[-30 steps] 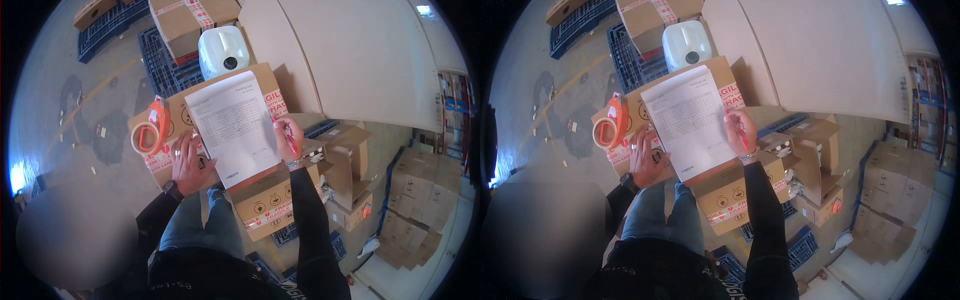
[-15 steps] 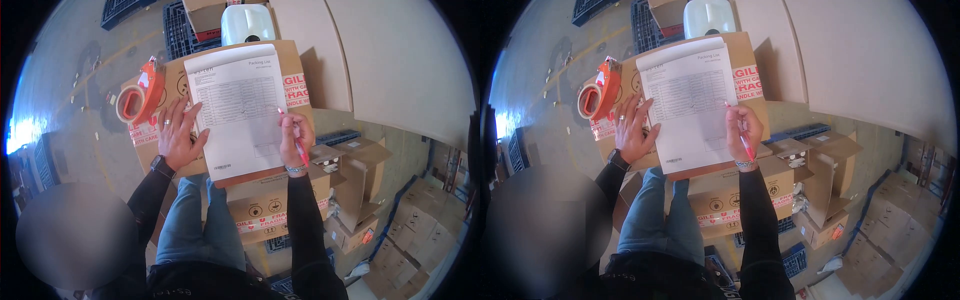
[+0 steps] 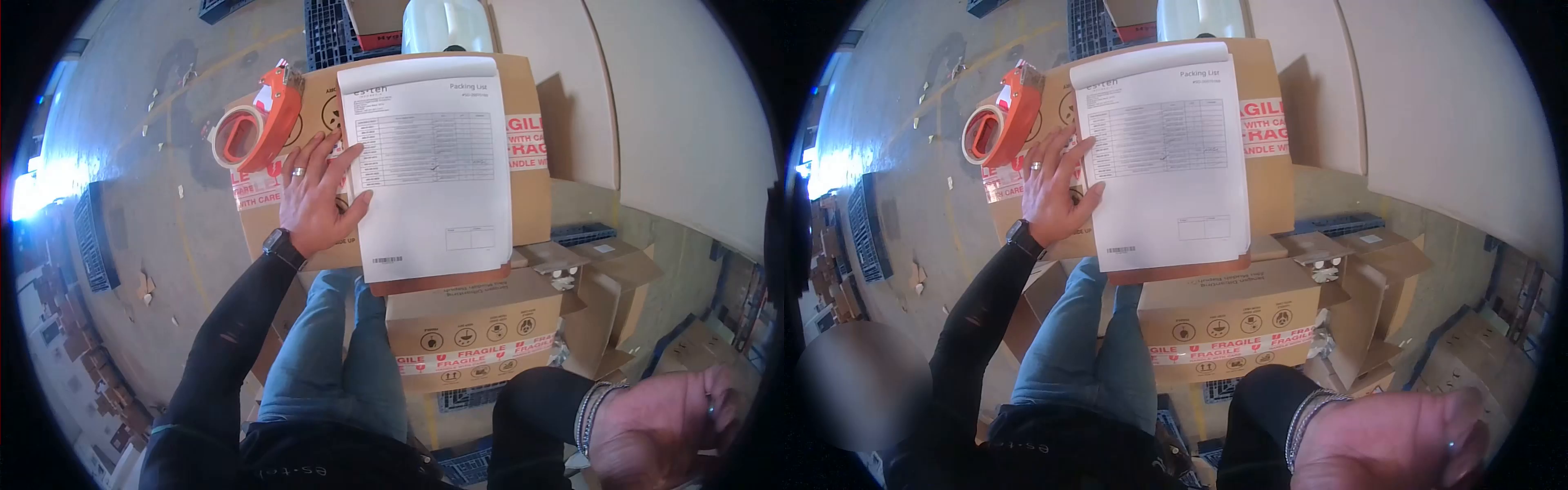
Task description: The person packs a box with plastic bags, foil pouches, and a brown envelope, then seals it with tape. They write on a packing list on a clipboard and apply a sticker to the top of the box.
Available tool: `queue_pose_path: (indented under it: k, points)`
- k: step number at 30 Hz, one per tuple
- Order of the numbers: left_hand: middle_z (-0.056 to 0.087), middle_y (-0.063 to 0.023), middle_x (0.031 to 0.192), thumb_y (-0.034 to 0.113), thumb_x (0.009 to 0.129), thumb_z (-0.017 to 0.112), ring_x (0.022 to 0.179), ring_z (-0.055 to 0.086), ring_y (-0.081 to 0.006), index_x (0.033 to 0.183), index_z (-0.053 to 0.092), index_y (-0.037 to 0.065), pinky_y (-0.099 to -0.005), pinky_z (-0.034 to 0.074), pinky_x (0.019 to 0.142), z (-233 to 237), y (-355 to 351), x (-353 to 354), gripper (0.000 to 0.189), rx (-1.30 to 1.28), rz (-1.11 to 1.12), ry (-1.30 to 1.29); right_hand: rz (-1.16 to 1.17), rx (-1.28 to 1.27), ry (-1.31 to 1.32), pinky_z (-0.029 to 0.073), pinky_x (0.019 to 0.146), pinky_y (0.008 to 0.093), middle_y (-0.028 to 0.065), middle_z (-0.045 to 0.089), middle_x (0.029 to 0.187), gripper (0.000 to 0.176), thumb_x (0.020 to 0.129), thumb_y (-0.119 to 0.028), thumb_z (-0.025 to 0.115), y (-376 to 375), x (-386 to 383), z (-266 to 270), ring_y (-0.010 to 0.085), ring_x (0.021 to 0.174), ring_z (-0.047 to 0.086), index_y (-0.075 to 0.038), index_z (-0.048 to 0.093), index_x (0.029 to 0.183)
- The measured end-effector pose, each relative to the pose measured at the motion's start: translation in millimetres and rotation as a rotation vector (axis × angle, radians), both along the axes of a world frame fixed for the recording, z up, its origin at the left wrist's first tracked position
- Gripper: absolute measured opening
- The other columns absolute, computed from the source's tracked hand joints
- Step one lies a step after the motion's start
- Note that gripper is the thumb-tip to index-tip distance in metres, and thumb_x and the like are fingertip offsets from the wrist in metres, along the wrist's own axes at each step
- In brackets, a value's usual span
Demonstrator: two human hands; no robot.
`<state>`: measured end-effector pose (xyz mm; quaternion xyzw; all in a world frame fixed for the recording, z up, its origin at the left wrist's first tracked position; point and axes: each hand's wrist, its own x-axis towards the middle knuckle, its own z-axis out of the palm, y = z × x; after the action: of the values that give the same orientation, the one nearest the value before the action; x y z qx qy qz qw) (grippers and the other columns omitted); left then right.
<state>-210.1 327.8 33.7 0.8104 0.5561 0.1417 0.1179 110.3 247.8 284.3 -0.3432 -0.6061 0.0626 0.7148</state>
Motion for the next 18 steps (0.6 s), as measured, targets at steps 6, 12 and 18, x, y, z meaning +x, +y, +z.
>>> queue_pose_path:
  k: [6,12,18]
  points:
    - [0.047,-0.0180,0.156,0.044,0.089,0.070,0.148,0.039,-0.0391,0.148,0.056,0.017,-0.0581,0.020,0.123,0.3,-2.9,0.1,0.067,0.006,0.012,-0.003,-0.145,-0.032,-0.089,0.046,0.099,0.0414,-0.0003,0.057,0.139,0.085,0.091,-0.085,0.049,-7.2,9.6,-4.4,0.0223,0.114,0.057,-0.023,0.058,0.148]
    - [0.043,-0.0154,0.160,0.039,0.088,0.071,0.148,0.037,-0.0395,0.148,0.054,0.016,-0.0581,0.022,0.121,-0.2,-0.9,0.1,0.067,-0.003,0.001,0.004,-0.071,-0.087,-0.056,0.041,0.100,0.0387,0.0015,0.055,0.147,0.090,0.091,-0.085,0.050,-4.8,3.2,-5.2,0.0209,0.123,0.052,-0.020,0.053,0.152]
    - [0.043,-0.0154,0.160,0.039,0.088,0.071,0.148,0.037,-0.0394,0.148,0.055,0.016,-0.0582,0.020,0.122,0.0,0.0,-0.9,0.067,-0.015,0.010,-0.015,-0.039,-0.032,0.333,0.057,0.086,0.0359,0.0141,0.061,0.112,0.041,0.105,-0.033,0.055,4.7,-15.0,-56.5,0.0271,0.102,0.064,0.006,0.055,0.118]
